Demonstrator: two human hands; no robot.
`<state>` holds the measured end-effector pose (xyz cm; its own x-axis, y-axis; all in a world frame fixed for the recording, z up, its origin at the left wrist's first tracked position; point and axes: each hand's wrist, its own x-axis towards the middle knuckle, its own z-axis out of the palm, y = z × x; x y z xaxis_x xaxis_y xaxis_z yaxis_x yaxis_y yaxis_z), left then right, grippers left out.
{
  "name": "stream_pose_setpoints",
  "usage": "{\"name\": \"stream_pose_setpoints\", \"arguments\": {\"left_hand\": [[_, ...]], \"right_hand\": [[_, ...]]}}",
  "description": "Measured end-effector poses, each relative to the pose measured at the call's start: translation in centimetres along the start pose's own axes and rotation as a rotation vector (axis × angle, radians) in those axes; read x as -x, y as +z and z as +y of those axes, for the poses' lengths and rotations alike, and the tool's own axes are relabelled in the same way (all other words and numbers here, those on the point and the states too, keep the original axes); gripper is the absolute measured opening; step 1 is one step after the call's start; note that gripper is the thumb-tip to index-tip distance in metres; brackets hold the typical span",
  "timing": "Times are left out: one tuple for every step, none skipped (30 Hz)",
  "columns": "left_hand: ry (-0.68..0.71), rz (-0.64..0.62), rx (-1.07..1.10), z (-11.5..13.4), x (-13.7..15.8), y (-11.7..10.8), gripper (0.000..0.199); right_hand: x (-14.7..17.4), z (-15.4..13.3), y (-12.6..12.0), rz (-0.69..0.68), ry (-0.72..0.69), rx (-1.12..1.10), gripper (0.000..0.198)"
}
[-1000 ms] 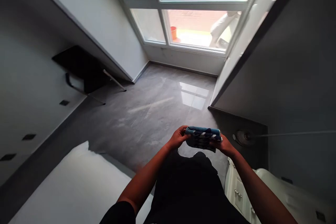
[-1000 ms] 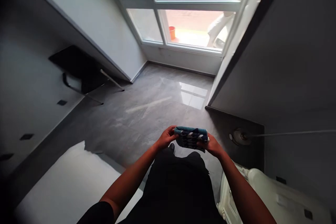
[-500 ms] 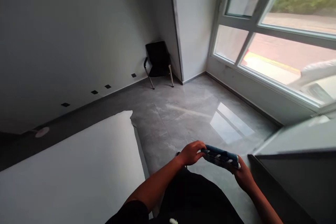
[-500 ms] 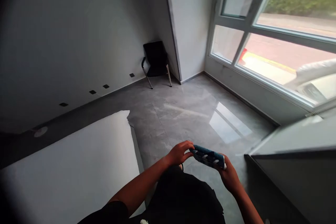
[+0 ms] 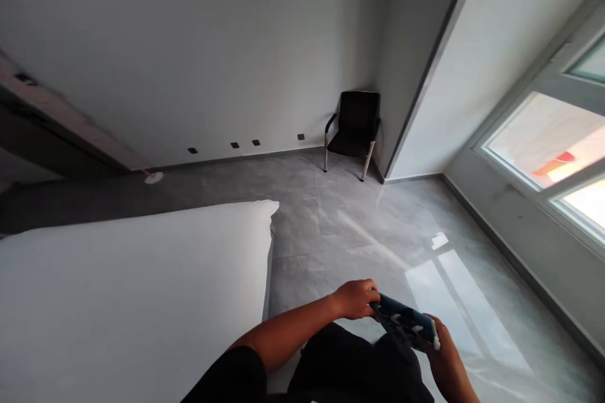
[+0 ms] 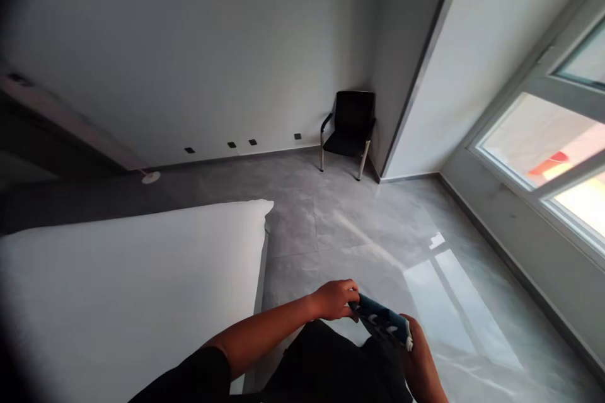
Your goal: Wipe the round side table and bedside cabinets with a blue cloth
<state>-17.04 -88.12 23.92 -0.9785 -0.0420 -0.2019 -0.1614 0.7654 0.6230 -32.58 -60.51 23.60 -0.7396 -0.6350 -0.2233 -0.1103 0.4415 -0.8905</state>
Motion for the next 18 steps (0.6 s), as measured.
{"name": "stream_pose_setpoints", "arguments": {"left_hand": [[-0.030, 0.018, -0.009, -1.4, -0.5, -0.7, 0.036], [-0.064, 0.039, -0.021, -2.7, -1.0, -1.4, 0.035], [-0.101, 0.064, -0.035, -4.0, -1.5, -2.0, 0.034], [-0.138, 0.091, -0.046, -5.2, -2.2, -2.6, 0.033], [-0.176, 0.119, -0.052, -6.3, -3.0, -3.3, 0.032], [-0.214, 0.148, -0.053, -7.4, -4.0, -4.1, 0.032], [-0.252, 0.177, -0.050, -8.3, -5.2, -4.9, 0.033], [-0.291, 0.205, -0.045, -9.1, -6.5, -5.8, 0.034], [-0.330, 0.230, -0.037, -9.8, -7.9, -6.8, 0.035], [-0.370, 0.255, -0.028, -10.5, -9.3, -7.9, 0.036], [-0.411, 0.280, -0.016, -11.1, -10.8, -9.1, 0.036], [-0.450, 0.304, -0.002, -11.6, -12.2, -10.3, 0.036], [-0.485, 0.325, 0.014, -12.1, -13.4, -11.5, 0.035], [-0.516, 0.344, 0.031, -12.7, -14.6, -12.7, 0.034], [-0.543, 0.362, 0.048, -13.2, -15.5, -13.8, 0.032], [-0.569, 0.382, 0.066, -13.8, -16.2, -14.9, 0.030], [-0.595, 0.406, 0.083, -14.4, -16.7, -16.0, 0.027], [-0.613, 0.434, 0.103, -15.1, -17.0, -16.9, 0.024]], "right_hand": [[-2.0, -0.3, 0.5, -0.022, -0.021, 0.008, 0.052], [-4.1, -0.6, 0.9, -0.050, -0.043, 0.018, 0.051], [-6.3, -0.7, 1.3, -0.083, -0.064, 0.033, 0.050], [-8.7, -0.8, 1.7, -0.119, -0.085, 0.050, 0.049], [-11.2, -0.9, 2.1, -0.150, -0.107, 0.067, 0.049], [-13.9, -1.1, 2.3, -0.175, -0.128, 0.084, 0.049], [-16.7, -1.4, 2.5, -0.201, -0.150, 0.097, 0.049], [-19.6, -1.7, 2.7, -0.224, -0.169, 0.106, 0.048], [-22.5, -2.2, 2.7, -0.249, -0.184, 0.113, 0.047], [-25.5, -2.8, 2.7, -0.282, -0.194, 0.118, 0.047], [-28.5, -3.5, 2.7, -0.329, -0.200, 0.122, 0.047], [-31.4, -4.2, 2.6, -0.382, -0.206, 0.125, 0.048], [-34.3, -5.0, 2.6, -0.436, -0.219, 0.127, 0.050], [-37.1, -5.8, 2.7, -0.493, -0.241, 0.130, 0.051], [-39.7, -6.6, 2.9, -0.548, -0.273, 0.132, 0.053], [-42.2, -7.5, 3.3, -0.598, -0.311, 0.137, 0.054], [-44.4, -8.4, 3.9, -0.647, -0.349, 0.143, 0.055], [-46.5, -9.4, 4.6, -0.701, -0.382, 0.152, 0.055]]}}
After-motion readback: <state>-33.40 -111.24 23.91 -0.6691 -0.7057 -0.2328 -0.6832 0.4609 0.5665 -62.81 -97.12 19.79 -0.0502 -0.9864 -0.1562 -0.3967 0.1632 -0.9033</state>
